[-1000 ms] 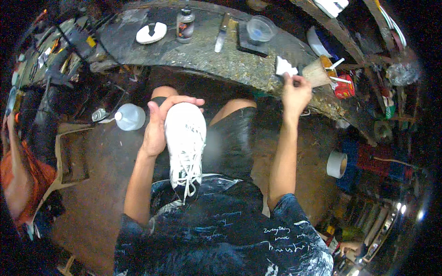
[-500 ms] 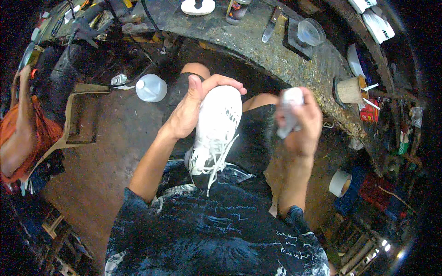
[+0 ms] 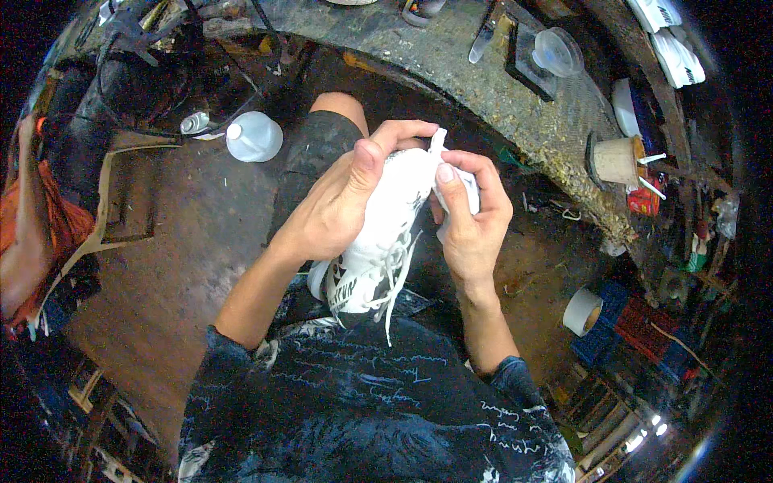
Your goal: The person holds a white sneaker and applies glue from a bottle to the toe area. They use a metal tool to spread and press the glue into the seam, repeating the application and spreading steps multiple times.
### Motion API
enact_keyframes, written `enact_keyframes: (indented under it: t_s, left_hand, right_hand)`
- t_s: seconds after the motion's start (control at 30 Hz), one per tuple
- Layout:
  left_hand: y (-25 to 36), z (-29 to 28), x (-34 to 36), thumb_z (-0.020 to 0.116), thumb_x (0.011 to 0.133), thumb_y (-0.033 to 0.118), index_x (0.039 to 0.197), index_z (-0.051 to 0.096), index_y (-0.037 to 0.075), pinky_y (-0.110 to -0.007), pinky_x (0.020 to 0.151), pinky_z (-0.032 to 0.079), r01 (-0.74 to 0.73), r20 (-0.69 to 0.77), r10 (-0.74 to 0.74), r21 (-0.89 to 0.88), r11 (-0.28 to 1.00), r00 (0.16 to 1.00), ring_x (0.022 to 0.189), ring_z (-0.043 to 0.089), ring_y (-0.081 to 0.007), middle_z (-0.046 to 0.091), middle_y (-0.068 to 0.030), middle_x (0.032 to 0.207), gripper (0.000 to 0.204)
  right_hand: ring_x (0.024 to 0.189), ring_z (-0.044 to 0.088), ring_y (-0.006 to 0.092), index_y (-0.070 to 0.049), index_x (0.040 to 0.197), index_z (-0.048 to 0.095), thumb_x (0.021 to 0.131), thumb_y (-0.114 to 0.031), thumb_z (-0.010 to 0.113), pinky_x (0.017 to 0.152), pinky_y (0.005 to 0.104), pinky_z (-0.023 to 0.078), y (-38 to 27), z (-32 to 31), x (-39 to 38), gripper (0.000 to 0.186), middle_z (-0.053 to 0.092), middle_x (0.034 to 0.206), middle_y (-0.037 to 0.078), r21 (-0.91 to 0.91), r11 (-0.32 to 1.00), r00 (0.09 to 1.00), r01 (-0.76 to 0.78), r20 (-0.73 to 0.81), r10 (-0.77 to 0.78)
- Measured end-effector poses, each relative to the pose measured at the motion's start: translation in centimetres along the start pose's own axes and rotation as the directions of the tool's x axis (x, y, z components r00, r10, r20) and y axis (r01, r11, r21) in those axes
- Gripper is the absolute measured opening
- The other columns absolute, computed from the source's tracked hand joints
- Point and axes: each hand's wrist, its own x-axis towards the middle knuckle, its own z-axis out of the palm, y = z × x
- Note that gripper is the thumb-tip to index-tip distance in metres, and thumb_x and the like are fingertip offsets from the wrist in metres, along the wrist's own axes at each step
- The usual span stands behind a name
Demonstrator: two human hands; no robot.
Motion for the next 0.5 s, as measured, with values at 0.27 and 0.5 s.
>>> enact_keyframes:
  t_s: [0.27, 0.5]
  left_hand:
    - [-0.2, -0.2, 0.1, 0.012, 0.105, 0.079, 0.156, 0.045, 0.003, -0.041, 0.109, 0.045, -0.026, 0.003, 0.026, 0.173, 0.985, 1.000, 0.124, 0.061, -0.0305, 0.063, -0.0189, 0.134, 0.098]
    - [-1.1, -0.2, 0.1, 0.014, 0.108, 0.075, 0.157, 0.044, 0.002, -0.042, 0.108, 0.047, -0.074, 0.000, 0.075, 0.153, 0.985, 0.997, 0.123, 0.063, -0.0331, 0.065, -0.0197, 0.131, 0.093]
  right_hand:
    - [0.095, 0.068, 0.0198, -0.001, 0.106, 0.073, 0.097, -0.008, 0.073, 0.087, 0.0325, 0.053, 0.2, 0.4, -0.1, 0.011, 0.073, 0.102, 0.010, -0.211, 0.945, 0.959, 0.251, -0.079, -0.272]
    - [0.093, 0.071, 0.0294, -0.001, 0.101, 0.073, 0.088, 0.001, 0.077, 0.085, 0.0378, 0.056, -0.3, 0.7, 0.0, 0.015, 0.073, 0.098, 0.015, -0.397, 0.796, 0.862, 0.457, -0.020, -0.506]
